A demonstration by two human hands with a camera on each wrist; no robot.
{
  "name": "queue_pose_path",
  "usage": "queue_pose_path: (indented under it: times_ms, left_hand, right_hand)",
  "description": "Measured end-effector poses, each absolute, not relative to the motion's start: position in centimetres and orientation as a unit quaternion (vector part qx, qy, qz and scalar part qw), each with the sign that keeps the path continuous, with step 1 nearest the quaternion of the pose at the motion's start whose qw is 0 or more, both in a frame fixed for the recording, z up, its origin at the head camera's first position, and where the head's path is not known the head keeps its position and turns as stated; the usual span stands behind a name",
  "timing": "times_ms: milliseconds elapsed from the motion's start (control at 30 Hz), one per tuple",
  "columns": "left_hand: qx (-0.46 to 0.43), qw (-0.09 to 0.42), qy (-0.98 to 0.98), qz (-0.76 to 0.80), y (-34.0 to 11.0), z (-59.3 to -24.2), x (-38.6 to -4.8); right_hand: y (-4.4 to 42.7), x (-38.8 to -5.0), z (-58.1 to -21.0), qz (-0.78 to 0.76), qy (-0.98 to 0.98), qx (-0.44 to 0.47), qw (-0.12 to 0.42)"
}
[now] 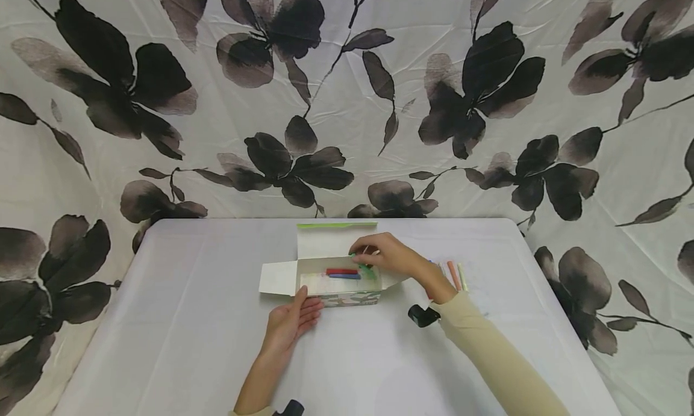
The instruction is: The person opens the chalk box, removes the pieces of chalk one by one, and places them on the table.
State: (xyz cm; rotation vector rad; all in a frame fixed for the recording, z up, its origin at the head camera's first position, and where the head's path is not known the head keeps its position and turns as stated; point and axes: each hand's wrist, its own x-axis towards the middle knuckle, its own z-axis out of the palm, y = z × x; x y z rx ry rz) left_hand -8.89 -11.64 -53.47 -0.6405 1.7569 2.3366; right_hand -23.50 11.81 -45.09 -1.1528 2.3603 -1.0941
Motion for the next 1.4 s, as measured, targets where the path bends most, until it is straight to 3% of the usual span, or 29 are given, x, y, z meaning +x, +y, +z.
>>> queue_pose_path:
  times_ms: [733, 1400]
  left_hand:
    - [-0.223, 0.076, 0.580, 0.780, -11.7, -53.5, -9.0]
    - [-0.217, 0.079, 0.587, 0.776, -11.7, -53.6, -9.0]
  right_hand:
    - [20.6, -22.6, -43.6, -0.495, 0.803, -0.286, 0.167]
    - [28.8, -20.8, -46.9, -0.509, 0.832, -0.172, 0.140]
